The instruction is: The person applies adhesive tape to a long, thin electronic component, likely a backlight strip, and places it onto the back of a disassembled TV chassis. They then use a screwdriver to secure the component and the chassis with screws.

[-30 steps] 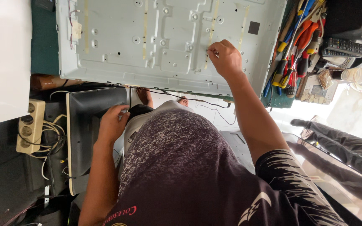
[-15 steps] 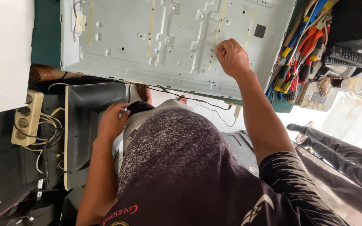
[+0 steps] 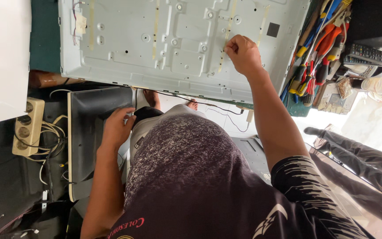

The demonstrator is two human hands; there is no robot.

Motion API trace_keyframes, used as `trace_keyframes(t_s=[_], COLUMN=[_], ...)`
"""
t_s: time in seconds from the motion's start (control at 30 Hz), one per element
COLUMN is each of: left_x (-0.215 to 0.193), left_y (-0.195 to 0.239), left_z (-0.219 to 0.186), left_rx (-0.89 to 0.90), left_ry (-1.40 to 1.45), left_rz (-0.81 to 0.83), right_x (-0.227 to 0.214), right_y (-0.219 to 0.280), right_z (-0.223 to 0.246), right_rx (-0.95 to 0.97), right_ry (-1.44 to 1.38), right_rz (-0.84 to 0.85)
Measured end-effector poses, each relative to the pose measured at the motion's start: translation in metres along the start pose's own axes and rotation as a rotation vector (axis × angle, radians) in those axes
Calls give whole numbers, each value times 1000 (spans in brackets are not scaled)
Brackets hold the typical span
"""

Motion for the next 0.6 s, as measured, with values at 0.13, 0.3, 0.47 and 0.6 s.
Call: trace_keyframes(t_s=[0.13, 0.3, 0.47, 0.6], left_x=[2, -1, 3, 7], left_y=[0, 2, 2, -1], left_z=[0, -9, -3, 1], left_rx=[20, -30, 10, -23], left_ry=[30, 0, 0, -18], left_rz=[-23, 13, -5, -9], right_x=[0, -5, 9, 18], right_y=[-1, 3, 6, 3], right_z=[-2, 7, -4, -8], right_rx=[-18, -45, -377, -353], right_ry=[-23, -35, 181, 290], right_rz=[-32, -50, -97, -28])
Point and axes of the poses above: each hand's wrist, its own y-axis away from the middle knuckle, its own x-axis out of the palm, z = x × y, the point moved 2 cm from there along -y, towards the middle knuckle, and after that the axes turned 14 degrees about -x, right-handed, at the moved point
